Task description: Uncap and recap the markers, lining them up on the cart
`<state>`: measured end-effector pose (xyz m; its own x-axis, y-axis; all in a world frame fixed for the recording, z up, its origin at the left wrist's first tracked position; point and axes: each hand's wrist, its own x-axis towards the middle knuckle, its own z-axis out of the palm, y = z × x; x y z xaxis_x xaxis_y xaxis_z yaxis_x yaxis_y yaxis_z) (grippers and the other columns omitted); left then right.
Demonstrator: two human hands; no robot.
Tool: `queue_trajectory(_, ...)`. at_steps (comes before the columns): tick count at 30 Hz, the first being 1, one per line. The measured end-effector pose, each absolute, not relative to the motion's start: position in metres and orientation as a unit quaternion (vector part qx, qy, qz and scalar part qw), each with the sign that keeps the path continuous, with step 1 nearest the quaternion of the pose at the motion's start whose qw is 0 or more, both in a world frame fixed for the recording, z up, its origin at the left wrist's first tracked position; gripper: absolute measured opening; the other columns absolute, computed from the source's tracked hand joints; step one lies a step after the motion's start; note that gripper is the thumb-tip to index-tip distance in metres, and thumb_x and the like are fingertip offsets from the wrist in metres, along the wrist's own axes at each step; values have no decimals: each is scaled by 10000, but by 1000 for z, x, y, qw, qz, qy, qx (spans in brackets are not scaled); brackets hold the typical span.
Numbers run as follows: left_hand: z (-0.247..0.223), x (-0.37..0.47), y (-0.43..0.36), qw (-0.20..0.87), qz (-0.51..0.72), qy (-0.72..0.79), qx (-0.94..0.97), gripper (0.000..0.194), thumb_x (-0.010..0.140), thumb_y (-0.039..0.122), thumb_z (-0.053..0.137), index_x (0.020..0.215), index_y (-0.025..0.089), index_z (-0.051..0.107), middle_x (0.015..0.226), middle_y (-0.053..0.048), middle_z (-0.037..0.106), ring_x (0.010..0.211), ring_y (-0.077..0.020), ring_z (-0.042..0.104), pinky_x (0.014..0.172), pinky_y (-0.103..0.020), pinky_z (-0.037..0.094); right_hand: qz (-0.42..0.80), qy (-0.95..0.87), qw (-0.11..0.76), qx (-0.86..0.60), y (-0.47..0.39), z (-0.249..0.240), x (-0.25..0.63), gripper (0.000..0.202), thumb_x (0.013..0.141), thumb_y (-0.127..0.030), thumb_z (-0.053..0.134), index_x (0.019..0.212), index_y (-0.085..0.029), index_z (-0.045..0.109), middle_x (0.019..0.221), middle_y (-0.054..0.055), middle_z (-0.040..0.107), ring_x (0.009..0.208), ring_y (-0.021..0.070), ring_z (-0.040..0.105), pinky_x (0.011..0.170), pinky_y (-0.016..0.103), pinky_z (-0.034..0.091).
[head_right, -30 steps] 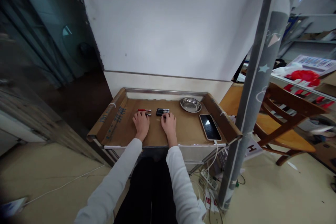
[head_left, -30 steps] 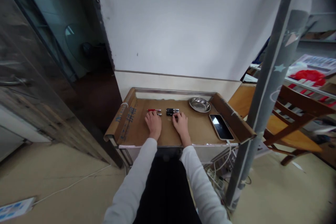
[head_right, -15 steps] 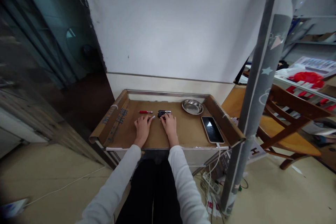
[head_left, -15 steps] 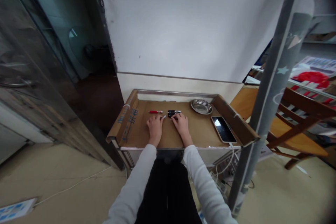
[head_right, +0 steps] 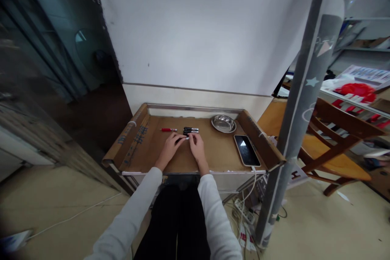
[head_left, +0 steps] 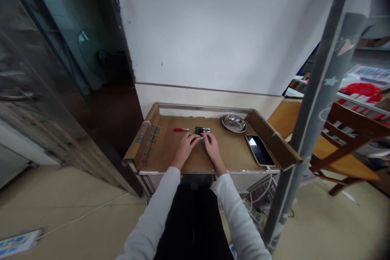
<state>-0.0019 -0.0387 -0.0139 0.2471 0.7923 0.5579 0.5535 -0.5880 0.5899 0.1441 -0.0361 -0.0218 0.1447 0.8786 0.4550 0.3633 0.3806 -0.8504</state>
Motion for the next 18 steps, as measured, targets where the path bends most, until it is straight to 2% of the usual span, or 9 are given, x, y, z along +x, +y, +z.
queue_trajectory(4,-13,5,-41,134,403,404,810,210,874,283,478,1067,215,527,1050,-42,547,971,-152,566,870,-284,455,360,-578,578,-450,-42,-24,144,296,794,-435,522,892,-184,646,884,34,660,782,151,579,710,259,452)
queue_trajectory(7,-14,7,-40,137,448,412,781,286,862,301,500,1127,198,469,1102,-67,541,1027,-159,552,895,-299,453,436,-494,623,-422,-42,-25,147,307,725,-420,611,922,-187,647,843,17,668,668,120,570,609,235,451)
queue_trajectory(10,-13,7,-38,140,496,417,749,265,864,286,498,1110,190,482,1077,-69,575,1011,-152,567,891,-300,465,469,-415,664,-408,-41,-26,149,329,658,-389,681,913,-184,651,824,9,674,635,100,568,626,236,468)
queue_trajectory(13,-9,7,-40,147,479,382,777,225,891,272,441,1091,214,526,1092,-54,599,1036,-146,568,927,-315,452,486,-383,675,-403,-40,-28,149,322,629,-383,698,878,-183,658,851,19,678,703,114,594,644,241,484)
queue_trajectory(18,-3,9,-47,159,435,338,819,386,919,261,360,1304,244,396,1308,-55,486,1216,-136,450,1034,-297,364,504,-369,682,-381,-39,-29,149,255,663,-363,668,857,-198,661,929,23,676,760,118,610,683,249,501)
